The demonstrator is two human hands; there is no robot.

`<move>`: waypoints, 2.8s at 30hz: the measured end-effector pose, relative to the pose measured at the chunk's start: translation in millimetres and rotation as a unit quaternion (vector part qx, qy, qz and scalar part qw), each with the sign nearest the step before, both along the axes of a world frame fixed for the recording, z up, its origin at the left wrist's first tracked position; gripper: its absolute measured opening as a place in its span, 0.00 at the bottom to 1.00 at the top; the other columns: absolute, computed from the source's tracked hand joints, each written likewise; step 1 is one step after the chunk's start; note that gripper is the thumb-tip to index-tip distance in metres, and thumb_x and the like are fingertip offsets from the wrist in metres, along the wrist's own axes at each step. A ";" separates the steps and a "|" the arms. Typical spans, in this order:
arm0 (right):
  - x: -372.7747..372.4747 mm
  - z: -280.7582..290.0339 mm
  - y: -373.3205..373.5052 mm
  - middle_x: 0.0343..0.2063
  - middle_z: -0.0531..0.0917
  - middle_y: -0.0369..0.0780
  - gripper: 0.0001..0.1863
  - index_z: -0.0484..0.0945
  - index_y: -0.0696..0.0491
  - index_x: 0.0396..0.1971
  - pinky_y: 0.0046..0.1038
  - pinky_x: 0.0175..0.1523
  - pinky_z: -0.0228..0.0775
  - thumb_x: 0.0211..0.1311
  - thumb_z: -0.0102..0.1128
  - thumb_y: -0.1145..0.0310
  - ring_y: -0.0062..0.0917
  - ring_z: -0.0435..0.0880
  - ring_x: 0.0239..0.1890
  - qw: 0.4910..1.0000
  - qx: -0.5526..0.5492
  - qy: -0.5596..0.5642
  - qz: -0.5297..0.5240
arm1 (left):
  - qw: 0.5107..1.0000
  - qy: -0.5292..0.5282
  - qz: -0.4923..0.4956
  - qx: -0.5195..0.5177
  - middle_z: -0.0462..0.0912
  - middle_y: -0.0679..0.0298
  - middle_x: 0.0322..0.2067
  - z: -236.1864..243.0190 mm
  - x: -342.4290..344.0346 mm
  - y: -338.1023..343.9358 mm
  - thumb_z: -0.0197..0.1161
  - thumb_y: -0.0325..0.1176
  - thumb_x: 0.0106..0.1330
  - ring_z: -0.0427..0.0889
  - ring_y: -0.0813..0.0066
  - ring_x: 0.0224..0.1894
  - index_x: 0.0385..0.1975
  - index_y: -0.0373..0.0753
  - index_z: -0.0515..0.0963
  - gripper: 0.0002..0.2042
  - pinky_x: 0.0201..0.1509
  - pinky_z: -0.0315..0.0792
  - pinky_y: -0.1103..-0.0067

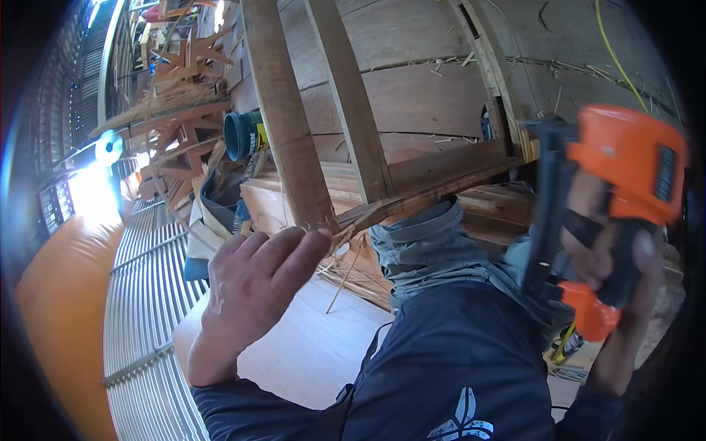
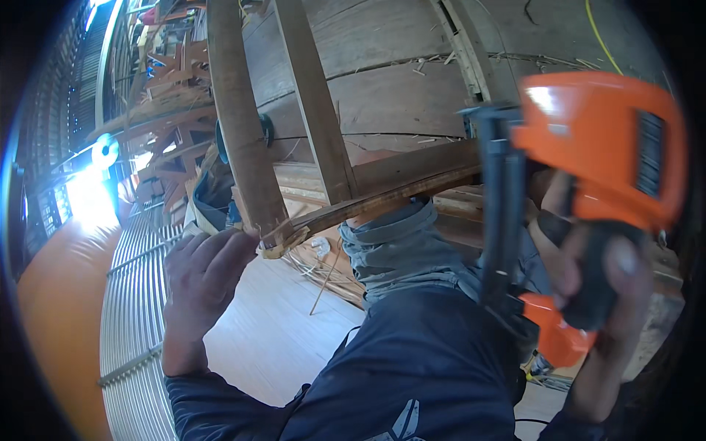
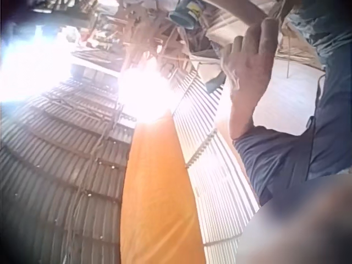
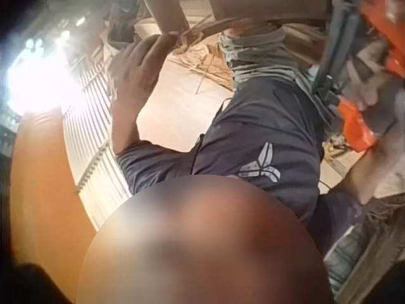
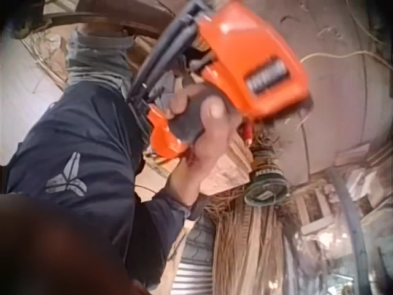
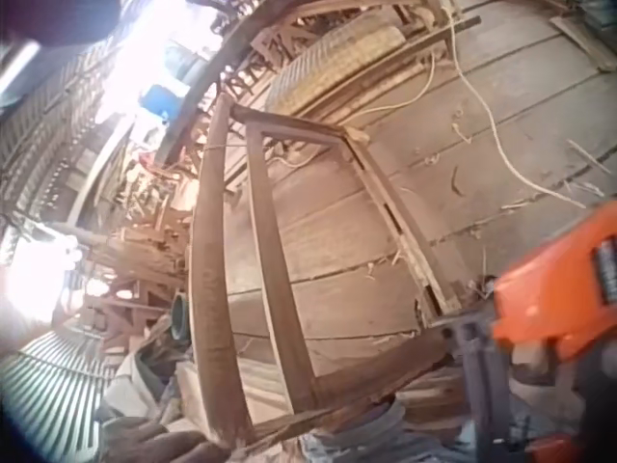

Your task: Repairing and reinforcing a bamboo chair frame using rattan strips, wood glue, and a staple gun.

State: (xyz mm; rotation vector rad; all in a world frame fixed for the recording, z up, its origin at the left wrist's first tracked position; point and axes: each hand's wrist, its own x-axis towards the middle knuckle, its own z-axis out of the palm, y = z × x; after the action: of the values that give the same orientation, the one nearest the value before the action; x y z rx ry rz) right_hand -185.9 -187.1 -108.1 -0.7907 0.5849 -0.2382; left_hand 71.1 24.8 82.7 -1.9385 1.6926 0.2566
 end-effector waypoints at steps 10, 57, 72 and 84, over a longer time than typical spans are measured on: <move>115.9 -29.3 1.9 0.13 0.74 0.40 0.22 0.66 0.57 0.43 0.23 0.19 0.70 0.57 0.52 0.54 0.24 0.74 0.12 0.957 0.197 0.049 0.207 | 0.999 0.007 0.020 0.044 0.71 0.67 0.27 -7.5 2.1 -10.2 0.63 0.29 0.54 0.71 0.81 0.22 0.52 0.38 0.72 0.22 0.20 0.65 0.83; 225.7 -32.6 9.0 0.12 0.76 0.39 0.23 0.72 0.57 0.37 0.20 0.16 0.67 0.56 0.55 0.49 0.21 0.75 0.11 0.797 0.348 0.066 0.490 | 0.959 0.108 0.048 0.259 0.66 0.69 0.21 -51.7 21.1 -29.5 0.60 0.30 0.51 0.67 0.77 0.26 0.37 0.34 0.76 0.13 0.33 0.59 0.78; 264.0 26.1 -7.2 0.12 0.76 0.37 0.26 0.74 0.54 0.41 0.19 0.16 0.68 0.53 0.57 0.46 0.20 0.75 0.12 0.784 0.183 0.193 0.561 | 0.969 0.112 0.009 0.222 0.65 0.69 0.23 -48.4 20.5 -23.5 0.61 0.31 0.50 0.67 0.77 0.28 0.35 0.36 0.77 0.12 0.35 0.57 0.76; 241.9 -18.4 -1.1 0.12 0.75 0.36 0.25 0.73 0.55 0.38 0.20 0.16 0.67 0.54 0.58 0.47 0.19 0.73 0.11 0.832 0.228 -0.007 0.506 | 0.968 0.137 0.021 0.210 0.65 0.68 0.22 -48.8 25.4 -19.7 0.59 0.31 0.49 0.66 0.76 0.28 0.35 0.35 0.77 0.13 0.33 0.57 0.77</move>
State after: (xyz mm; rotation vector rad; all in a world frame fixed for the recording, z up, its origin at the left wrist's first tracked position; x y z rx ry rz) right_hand 56.0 -188.1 -126.5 -0.5357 0.1279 0.8552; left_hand 96.5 5.1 33.9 -1.6760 1.6007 0.8603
